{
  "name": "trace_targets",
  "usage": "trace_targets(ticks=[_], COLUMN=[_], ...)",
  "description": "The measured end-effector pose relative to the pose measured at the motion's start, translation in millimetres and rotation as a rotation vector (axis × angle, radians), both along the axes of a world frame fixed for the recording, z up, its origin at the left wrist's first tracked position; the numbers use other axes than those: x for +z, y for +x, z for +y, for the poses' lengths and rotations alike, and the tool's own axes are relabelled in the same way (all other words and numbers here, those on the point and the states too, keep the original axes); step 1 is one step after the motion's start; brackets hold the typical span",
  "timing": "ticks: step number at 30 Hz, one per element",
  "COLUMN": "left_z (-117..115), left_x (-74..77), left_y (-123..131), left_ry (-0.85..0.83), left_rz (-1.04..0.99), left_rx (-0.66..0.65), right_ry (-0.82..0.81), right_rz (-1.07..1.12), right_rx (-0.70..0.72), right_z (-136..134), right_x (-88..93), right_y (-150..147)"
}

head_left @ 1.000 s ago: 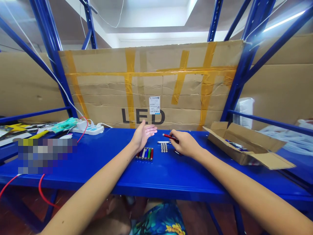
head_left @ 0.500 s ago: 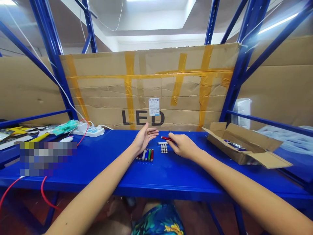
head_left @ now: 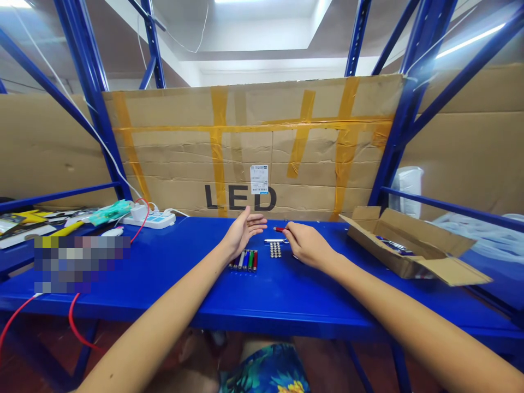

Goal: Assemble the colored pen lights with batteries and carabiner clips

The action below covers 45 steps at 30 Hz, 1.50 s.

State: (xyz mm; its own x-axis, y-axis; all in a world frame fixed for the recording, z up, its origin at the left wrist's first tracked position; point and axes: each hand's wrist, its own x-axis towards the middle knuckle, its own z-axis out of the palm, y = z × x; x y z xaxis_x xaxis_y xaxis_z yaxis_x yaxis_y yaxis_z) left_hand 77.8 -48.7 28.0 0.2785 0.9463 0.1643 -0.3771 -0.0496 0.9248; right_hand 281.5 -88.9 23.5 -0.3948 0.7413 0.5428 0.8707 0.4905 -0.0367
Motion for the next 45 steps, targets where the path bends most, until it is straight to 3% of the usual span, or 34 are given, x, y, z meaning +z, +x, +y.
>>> trace_targets(ticks=[7, 17, 29, 45], left_z=[-1.4, -1.8, 1.8, 0.9], left_x=[0.2, -0.3, -2.5, 0.0], left_y=[0.8, 2.4, 6.2, 3.2], left_ry=[0.017, 0.018, -0.036, -0.018], left_rz=[0.007, 0.009, -0.028, -0.045], left_rx=[0.005, 0.019, 0.119, 0.069], right_ry=[-0.059, -0.012, 0.010, -0.011], right_rz=[0.037, -0.017, -0.020, -0.025], right_rx=[-0.029, -0.067, -0.079, -0.068], right_z=[2.6, 1.5, 3.4, 1.0], right_x=[-4.9, -3.0, -3.5, -2.4], right_y=[0.9, -0.7, 0.0, -0.7])
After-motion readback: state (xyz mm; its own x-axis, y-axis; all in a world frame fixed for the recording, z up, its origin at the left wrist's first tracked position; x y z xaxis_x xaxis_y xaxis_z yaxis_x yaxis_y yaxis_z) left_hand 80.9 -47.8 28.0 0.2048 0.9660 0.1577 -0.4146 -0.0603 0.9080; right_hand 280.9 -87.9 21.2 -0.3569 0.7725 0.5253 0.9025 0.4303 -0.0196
